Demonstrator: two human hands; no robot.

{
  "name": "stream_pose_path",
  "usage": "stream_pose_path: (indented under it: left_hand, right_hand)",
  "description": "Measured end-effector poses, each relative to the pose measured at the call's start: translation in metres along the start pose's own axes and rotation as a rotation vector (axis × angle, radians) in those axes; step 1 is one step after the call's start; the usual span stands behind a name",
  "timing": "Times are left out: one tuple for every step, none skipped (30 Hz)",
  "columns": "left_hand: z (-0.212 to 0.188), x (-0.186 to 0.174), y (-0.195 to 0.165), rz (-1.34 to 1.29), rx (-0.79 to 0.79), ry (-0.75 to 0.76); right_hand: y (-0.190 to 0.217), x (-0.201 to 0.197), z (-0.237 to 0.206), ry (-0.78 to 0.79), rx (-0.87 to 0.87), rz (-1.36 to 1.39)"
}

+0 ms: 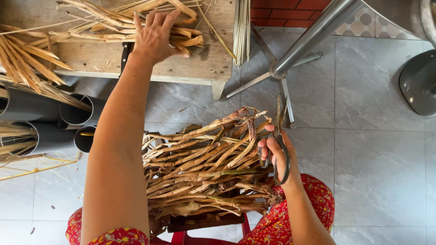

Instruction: The person carries a large bundle of dried leaf stalks into a tiled room and sits on a low stool. They hold the bundle on their lap and use scissors to trim and cut the stalks one at a time, setting trimmed pieces back on the pile.

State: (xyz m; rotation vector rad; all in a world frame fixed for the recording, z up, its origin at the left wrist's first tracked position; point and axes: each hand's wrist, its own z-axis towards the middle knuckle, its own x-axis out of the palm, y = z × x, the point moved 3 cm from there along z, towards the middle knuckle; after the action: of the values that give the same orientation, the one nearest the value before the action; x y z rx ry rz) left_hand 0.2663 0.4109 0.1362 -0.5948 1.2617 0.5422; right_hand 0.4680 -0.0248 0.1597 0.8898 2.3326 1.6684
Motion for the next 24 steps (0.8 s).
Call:
stream_pose_path:
  left_hand:
    - [0.0, 0.001, 0.001, -0.021, -0.016, 0.029]
    - [0.001, 0.001, 0.003, -0.041, -0.029, 0.059]
    - [0.0, 0.0, 0.005, -0.061, -0.043, 0.089]
    - [-0.002, -0.002, 0.005, -0.049, -0.043, 0.097]
    - [-0.004, -0.007, 0.007, -0.037, -0.044, 0.101]
    - [-0.006, -0.013, 0.009, -0.024, -0.045, 0.103]
    - [-0.009, -0.02, 0.011, -0.006, -0.043, 0.079]
    - [-0.015, -0.027, 0.013, 0.011, -0.043, 0.062]
    - [-0.027, -0.034, 0.013, 0.027, -0.047, 0.048]
    - [-0.038, -0.042, 0.011, 0.041, -0.023, -0.006]
    - [-0.048, -0.052, 0.01, 0.057, 0.004, -0.064]
    - [-0.057, -0.062, 0.006, 0.072, 0.031, -0.121]
    - [-0.068, -0.071, -0.001, 0.013, 0.039, -0.143]
    - [-0.084, -0.08, -0.009, -0.046, 0.043, -0.163]
    - [-0.103, -0.088, -0.019, -0.107, 0.044, -0.178]
    - [-0.125, -0.096, -0.03, -0.115, 0.024, -0.187]
    - [-0.147, -0.105, -0.044, -0.126, 0.006, -0.191]
    - [-0.168, -0.113, -0.057, -0.141, -0.008, -0.198]
    - [-0.188, -0.125, -0.068, -0.192, 0.0, -0.2]
    - [-0.21, -0.137, -0.079, -0.249, 0.01, -0.2]
    - [-0.23, -0.147, -0.092, -0.31, 0.026, -0.202]
    - [-0.248, -0.157, -0.104, -0.408, 0.017, -0.233]
    - [-0.267, -0.165, -0.117, -0.505, 0.01, -0.264]
    - [-0.283, -0.168, -0.131, -0.611, 0.006, -0.293]
  right_hand:
    - [0.0, -0.001, 0.001, 0.002, 0.003, 0.006]
    - [-0.001, -0.001, 0.002, 0.002, 0.005, 0.015]
    - [-0.001, -0.002, 0.002, -0.007, 0.0, 0.006]
    - [-0.001, -0.004, 0.002, -0.013, -0.005, -0.005]
    - [0.0, -0.005, 0.003, -0.017, -0.013, -0.019]
    - [0.001, -0.007, 0.006, -0.02, -0.03, -0.017]
    - [0.001, -0.008, 0.009, -0.025, -0.044, -0.015]
    - [0.001, -0.01, 0.01, -0.029, -0.049, -0.013]
    - [0.0, -0.012, 0.01, -0.017, -0.057, 0.004]
    - [0.0, -0.013, 0.011, -0.004, -0.068, 0.02]
    - [0.001, -0.015, 0.014, 0.009, -0.082, 0.037]
    - [0.001, -0.017, 0.017, 0.022, -0.105, 0.049]
    - [0.002, -0.019, 0.018, 0.035, -0.126, 0.062]
    - [0.002, -0.022, 0.018, 0.049, -0.144, 0.073]
    - [0.003, -0.026, 0.017, 0.064, -0.182, 0.074]
    - [0.003, -0.029, 0.017, 0.079, -0.215, 0.078]
    - [0.002, -0.033, 0.016, 0.076, -0.221, 0.087]
    - [0.001, -0.038, 0.017, 0.069, -0.231, 0.094]
    - [0.001, -0.042, 0.018, 0.064, -0.236, 0.111]
    - [-0.001, -0.046, 0.018, 0.052, -0.239, 0.126]
    - [-0.002, -0.052, 0.016, 0.062, -0.259, 0.131]
    - [-0.003, -0.055, 0.016, 0.074, -0.289, 0.146]
    - [-0.006, -0.057, 0.015, 0.063, -0.288, 0.153]
    - [-0.007, -0.06, 0.013, 0.046, -0.289, 0.156]
